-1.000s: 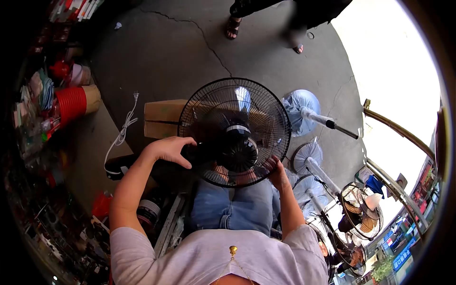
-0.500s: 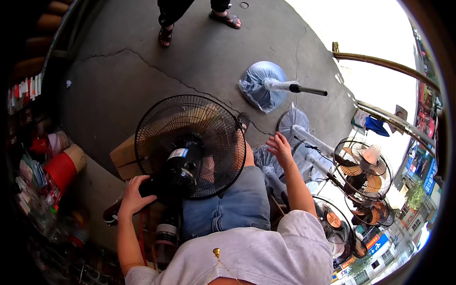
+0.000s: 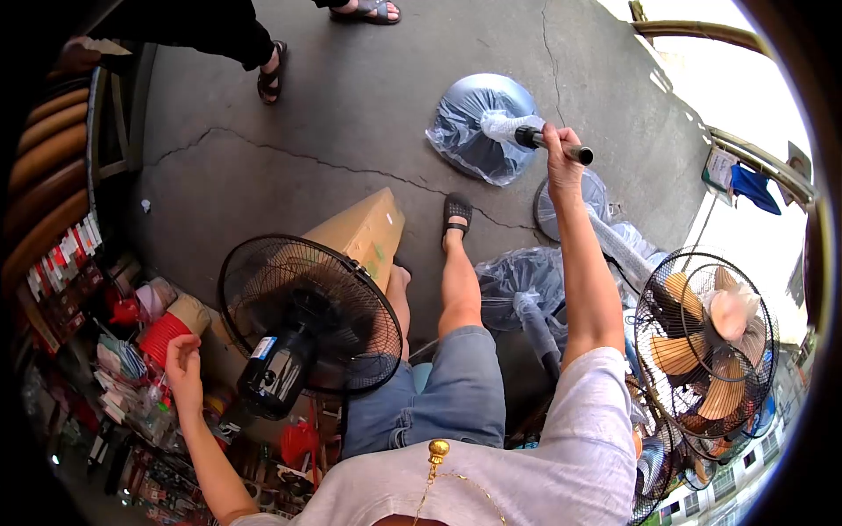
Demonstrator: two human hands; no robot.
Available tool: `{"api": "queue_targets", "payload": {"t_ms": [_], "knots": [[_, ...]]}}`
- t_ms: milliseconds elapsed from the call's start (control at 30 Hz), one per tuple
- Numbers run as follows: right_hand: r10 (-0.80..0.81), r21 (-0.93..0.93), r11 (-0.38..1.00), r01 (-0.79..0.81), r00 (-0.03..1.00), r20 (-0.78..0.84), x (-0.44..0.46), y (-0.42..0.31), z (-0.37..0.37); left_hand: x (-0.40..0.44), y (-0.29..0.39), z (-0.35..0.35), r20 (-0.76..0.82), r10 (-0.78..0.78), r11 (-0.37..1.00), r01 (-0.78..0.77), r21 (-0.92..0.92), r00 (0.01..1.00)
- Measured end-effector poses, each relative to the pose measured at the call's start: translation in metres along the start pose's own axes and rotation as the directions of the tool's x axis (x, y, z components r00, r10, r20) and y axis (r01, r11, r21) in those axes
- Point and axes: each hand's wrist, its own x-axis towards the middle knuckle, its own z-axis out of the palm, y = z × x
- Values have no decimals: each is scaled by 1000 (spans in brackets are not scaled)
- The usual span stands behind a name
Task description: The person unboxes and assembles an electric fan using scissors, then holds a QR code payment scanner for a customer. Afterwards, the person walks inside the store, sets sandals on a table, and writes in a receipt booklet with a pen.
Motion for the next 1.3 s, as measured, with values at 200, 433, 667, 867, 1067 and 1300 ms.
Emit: {"api": "queue_targets", "payload": {"t_ms": [200,433,667,867,1067,1300], "knots": [[-214,-150,964,219,976,45,-65,-67,32,80,158,179,522,410,843,-529,95,748],[-456,-30,883,468,872,175,-100,-207,66,71,221,397,476,604,680,-101,-726,639],[-382,128,924,361,848,367,-90,-142,15,88,209,371,189,751,618,-571,-540,633],[-25,-55,991,123,567,823,-55,-92,67,65,233,301,211,721,573,-398,-717,660],[-153,60,968,243,381,912,-58,-134,100,80,258,233,384,909,403,-564,-721,158],[-248,-47,938,344,757,605,-68,-152,109,75,275,256,-7,882,310,-591,-745,471]]}}
